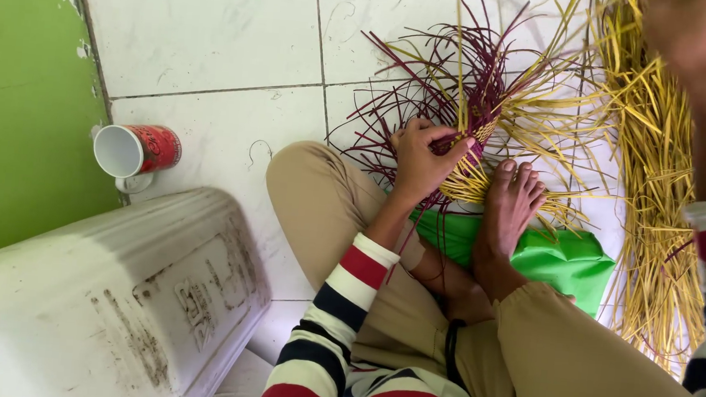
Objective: Weaving colored straw strands together by hand to create a braided structure
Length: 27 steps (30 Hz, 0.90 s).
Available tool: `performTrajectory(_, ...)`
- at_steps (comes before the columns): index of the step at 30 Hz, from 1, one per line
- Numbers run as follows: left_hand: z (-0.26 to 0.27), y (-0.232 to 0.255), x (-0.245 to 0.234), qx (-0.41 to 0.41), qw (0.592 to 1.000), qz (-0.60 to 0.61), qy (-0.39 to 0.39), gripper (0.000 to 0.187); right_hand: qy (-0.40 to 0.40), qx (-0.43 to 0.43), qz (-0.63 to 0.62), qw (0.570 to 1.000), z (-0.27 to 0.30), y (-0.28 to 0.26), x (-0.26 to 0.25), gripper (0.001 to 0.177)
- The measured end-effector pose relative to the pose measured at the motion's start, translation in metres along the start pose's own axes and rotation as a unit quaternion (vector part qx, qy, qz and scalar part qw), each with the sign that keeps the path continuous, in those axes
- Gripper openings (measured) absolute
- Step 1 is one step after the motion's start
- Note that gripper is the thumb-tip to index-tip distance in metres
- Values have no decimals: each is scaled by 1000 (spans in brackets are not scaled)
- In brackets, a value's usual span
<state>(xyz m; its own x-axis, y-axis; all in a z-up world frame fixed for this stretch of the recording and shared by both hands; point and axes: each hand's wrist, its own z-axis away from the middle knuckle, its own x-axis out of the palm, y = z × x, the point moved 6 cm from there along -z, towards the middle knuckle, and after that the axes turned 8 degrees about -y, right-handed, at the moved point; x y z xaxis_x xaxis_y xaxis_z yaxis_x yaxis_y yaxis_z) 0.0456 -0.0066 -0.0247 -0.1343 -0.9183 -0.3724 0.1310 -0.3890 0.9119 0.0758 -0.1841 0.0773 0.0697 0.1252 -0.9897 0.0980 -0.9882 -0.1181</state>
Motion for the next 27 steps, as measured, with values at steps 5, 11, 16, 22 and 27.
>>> performTrajectory(5, -2, 2, -3, 12, 1000, 18, -23, 29, -138, 359, -348, 855, 92, -34, 45, 62)
performTrajectory(11, -7, 17, -14, 73, 992, 97, -34, 17, -134, 226, -190, 946, 115, -20, 90, 41)
performTrajectory(16, -12, 24, -7, 72, 957, 267, -84, 17, -104, 108, -28, 988, 128, -25, 99, 24)
performTrajectory(22, -6, 29, -9, 23, 953, 287, -94, 21, -354, 4, -441, 825, 27, 65, 74, 17)
performTrajectory(27, -3, 29, 0, 6, 953, 288, -91, 23, -443, 15, -454, 773, 41, 28, 103, 17)
